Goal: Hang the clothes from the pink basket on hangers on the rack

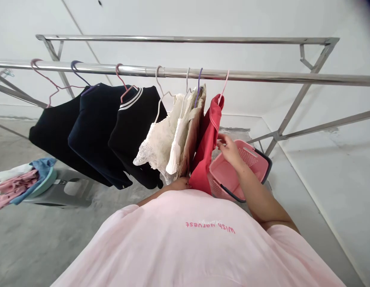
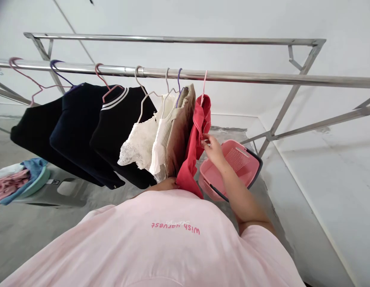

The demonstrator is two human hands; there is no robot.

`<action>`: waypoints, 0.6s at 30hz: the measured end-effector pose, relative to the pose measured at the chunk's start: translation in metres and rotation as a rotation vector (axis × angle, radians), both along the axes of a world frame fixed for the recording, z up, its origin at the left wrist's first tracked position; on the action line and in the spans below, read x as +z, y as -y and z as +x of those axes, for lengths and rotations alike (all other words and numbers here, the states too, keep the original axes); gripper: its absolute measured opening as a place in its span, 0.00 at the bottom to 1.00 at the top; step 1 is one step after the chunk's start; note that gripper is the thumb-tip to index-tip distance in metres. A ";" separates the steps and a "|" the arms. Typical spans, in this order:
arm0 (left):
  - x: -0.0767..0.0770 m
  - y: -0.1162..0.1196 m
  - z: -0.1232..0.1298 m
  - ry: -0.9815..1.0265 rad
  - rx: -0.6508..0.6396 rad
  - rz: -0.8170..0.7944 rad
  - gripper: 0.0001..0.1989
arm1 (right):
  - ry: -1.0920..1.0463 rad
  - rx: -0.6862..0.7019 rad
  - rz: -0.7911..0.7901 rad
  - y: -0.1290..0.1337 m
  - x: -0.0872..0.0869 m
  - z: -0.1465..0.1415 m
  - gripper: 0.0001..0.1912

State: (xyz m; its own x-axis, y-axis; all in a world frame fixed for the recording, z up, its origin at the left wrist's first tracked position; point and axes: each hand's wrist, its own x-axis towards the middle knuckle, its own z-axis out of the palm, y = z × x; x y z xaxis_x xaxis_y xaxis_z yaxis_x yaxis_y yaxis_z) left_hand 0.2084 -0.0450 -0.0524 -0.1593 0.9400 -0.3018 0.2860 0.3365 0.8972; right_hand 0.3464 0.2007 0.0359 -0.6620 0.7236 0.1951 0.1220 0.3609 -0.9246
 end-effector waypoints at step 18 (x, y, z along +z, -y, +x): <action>0.125 -0.028 0.026 0.038 0.208 0.472 0.36 | -0.246 0.207 -0.199 -0.012 0.034 -0.043 0.35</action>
State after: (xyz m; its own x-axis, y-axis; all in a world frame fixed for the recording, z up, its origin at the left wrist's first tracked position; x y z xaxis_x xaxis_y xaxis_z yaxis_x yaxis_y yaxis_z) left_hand 0.2340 -0.0175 0.0727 -0.3543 0.9248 0.1388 0.2204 -0.0616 0.9735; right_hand 0.3039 0.2128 0.0695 -0.7493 0.6189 0.2357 -0.1696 0.1648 -0.9716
